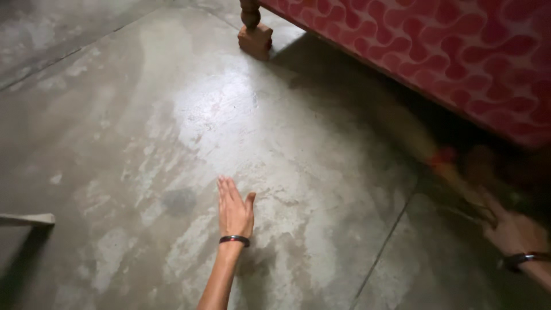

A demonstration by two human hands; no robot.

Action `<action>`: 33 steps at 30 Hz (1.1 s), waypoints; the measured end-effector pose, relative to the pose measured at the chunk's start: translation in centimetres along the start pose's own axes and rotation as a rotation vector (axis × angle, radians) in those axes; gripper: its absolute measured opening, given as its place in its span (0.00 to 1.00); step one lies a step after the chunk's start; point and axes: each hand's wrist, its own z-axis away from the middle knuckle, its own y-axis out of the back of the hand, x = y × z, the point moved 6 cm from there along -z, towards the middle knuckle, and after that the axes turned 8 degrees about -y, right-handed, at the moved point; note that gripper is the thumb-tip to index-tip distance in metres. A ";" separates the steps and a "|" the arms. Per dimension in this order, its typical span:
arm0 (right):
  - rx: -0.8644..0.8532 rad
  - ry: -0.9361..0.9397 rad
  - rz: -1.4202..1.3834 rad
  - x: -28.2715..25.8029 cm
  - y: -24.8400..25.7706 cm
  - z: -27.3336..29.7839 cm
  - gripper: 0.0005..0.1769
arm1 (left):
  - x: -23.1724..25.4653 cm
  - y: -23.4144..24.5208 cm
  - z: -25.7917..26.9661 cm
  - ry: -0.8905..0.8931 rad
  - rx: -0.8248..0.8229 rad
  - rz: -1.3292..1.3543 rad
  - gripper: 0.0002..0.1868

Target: The person sweeps the floor using a handheld broom, moving debris out from under a bed and chairs, and later picks up and repositions circular floor mats.

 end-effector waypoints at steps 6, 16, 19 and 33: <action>0.070 0.098 -0.380 -14.4 -4.1 3.3 0.25 | -2.3 3.0 2.6 0.044 0.014 -0.026 0.46; -0.460 0.477 -1.010 -41.9 12.2 20.2 0.27 | -6.1 9.1 5.0 0.128 -0.009 -0.042 0.47; -0.522 0.486 -1.341 -37.8 16.0 18.6 0.40 | -6.1 12.0 3.2 0.045 0.018 -0.091 0.48; 0.071 -0.064 -0.627 -30.8 5.7 -12.9 0.47 | -5.1 10.7 -10.0 -0.120 -0.410 -0.498 0.47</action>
